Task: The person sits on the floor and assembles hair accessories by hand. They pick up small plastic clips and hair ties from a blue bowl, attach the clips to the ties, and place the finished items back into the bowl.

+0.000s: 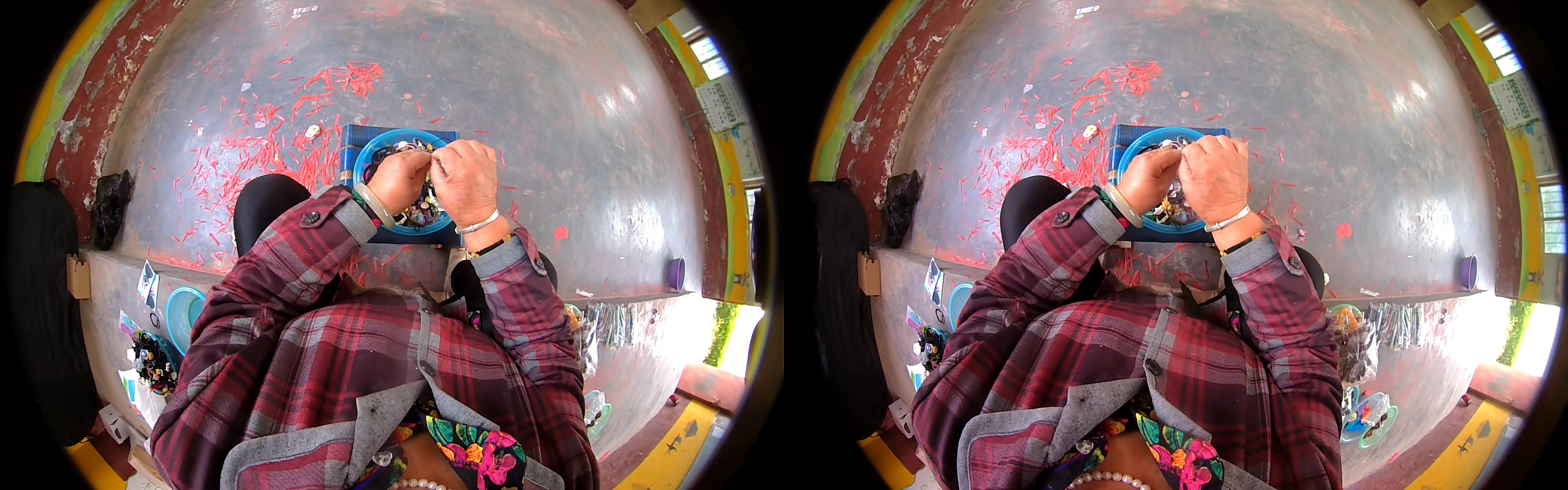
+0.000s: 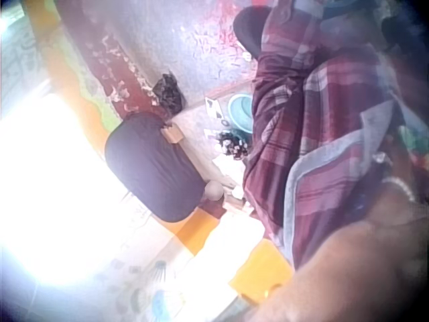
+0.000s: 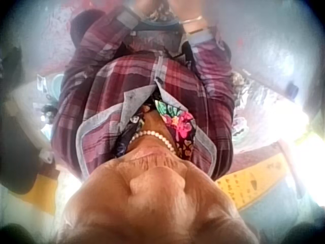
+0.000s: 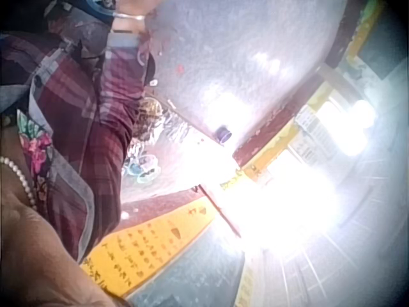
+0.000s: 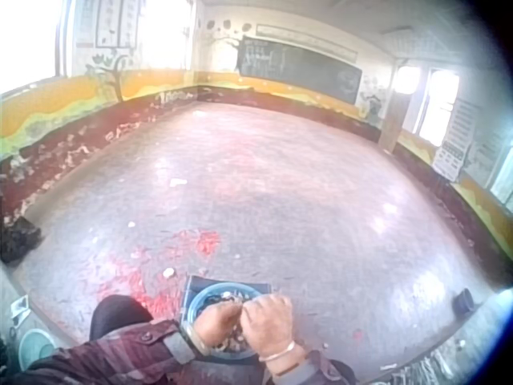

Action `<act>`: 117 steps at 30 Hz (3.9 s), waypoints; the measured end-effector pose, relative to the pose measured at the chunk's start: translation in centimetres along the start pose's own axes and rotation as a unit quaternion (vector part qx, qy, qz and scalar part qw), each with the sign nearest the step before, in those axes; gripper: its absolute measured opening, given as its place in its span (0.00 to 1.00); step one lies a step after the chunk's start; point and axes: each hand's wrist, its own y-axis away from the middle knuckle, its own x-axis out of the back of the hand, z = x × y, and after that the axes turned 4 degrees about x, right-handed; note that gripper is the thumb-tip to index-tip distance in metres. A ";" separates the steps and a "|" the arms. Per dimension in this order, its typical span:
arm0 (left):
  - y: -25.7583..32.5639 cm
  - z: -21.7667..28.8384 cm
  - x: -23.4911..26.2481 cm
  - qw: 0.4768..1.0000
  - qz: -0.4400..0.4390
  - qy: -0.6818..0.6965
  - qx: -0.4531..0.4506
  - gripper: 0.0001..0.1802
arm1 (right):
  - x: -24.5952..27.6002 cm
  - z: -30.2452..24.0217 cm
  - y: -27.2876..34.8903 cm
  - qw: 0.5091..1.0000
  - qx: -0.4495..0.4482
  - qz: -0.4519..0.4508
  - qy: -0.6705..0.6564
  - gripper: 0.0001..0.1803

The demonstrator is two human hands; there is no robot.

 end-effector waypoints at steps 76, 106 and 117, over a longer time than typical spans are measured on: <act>-0.4 -2.2 -0.3 0.946 -0.063 0.224 0.227 0.11 | 0.5 5.5 0.0 0.834 -0.332 -0.087 -0.432 0.04; -0.7 -1.1 0.7 0.860 0.009 0.393 0.327 0.10 | 2.1 21.6 5.5 0.868 -0.416 -0.240 -0.125 0.12; -0.8 -0.6 0.8 0.858 -0.004 0.394 0.331 0.10 | 1.3 23.1 6.7 0.863 -0.453 -0.190 -0.121 0.13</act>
